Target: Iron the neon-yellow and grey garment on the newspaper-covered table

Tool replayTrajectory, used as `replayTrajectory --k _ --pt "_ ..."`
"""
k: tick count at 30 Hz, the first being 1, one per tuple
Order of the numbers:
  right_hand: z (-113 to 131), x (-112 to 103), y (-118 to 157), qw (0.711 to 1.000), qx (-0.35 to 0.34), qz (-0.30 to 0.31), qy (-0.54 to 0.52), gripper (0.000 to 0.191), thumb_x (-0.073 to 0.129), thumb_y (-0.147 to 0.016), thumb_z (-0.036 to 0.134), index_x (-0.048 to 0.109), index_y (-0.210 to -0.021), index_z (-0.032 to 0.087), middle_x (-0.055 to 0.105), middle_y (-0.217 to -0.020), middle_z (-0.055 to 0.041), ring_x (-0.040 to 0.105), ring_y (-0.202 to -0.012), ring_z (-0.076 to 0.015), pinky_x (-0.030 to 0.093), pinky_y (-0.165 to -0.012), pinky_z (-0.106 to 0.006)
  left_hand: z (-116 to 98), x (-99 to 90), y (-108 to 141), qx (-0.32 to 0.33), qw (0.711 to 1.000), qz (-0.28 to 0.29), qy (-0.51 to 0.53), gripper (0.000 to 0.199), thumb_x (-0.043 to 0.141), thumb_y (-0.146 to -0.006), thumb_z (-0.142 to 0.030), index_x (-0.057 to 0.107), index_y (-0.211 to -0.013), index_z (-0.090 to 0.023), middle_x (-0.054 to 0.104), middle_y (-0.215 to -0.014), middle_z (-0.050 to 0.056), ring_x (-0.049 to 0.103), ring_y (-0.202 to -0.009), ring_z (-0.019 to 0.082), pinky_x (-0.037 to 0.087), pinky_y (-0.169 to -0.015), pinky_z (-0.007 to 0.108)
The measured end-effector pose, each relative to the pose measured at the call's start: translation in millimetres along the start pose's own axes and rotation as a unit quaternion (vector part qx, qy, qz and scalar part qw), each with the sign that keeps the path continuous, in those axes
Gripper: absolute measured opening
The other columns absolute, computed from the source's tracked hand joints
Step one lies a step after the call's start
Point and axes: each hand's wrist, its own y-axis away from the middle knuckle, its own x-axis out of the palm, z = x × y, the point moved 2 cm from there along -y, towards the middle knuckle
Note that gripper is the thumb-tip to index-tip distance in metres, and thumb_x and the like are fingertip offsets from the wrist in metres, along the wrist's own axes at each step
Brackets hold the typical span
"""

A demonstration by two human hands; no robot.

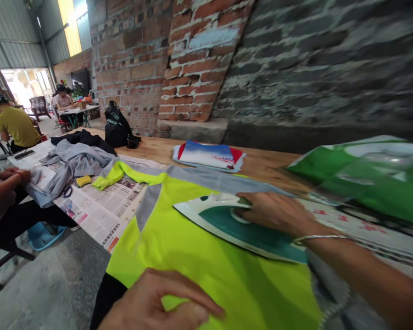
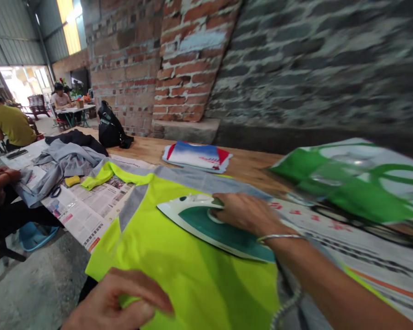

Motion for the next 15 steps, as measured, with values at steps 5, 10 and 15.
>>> replayTrajectory --k 5,10,15 --pt "13.3 -0.1 19.9 0.997 -0.068 -0.011 0.017 0.019 0.06 -0.087 0.027 0.072 -0.101 0.02 0.076 -0.098 -0.0107 0.07 -0.095 -0.0275 0.039 -0.072 -0.03 67.1 8.8 -1.2 0.012 0.944 -0.126 -0.304 0.032 0.053 -0.097 -0.037 0.068 -0.122 -0.022 0.068 -0.128 0.012 0.064 -0.123 0.024 0.055 -0.104 0.043" --pt "26.3 1.5 37.0 0.995 -0.096 -0.006 0.019 0.015 0.06 -0.084 0.025 0.07 -0.095 0.023 0.076 -0.09 -0.0082 0.07 -0.088 -0.0257 0.035 -0.068 -0.029 109.5 9.1 0.3 0.039 0.858 -0.178 -0.48 0.055 0.063 -0.091 -0.038 0.052 -0.142 -0.019 0.051 -0.15 0.017 0.047 -0.142 0.033 0.049 -0.11 0.055" --pt "27.0 5.4 35.7 0.996 -0.086 -0.003 0.029 0.019 0.06 -0.084 0.024 0.07 -0.1 0.023 0.075 -0.092 -0.0093 0.07 -0.09 -0.026 0.035 -0.068 -0.029 129.4 16.1 -1.9 0.034 0.805 -0.186 -0.563 0.083 0.069 -0.08 -0.067 0.055 -0.139 -0.01 0.05 -0.149 0.023 0.047 -0.14 0.042 0.049 -0.108 0.06"
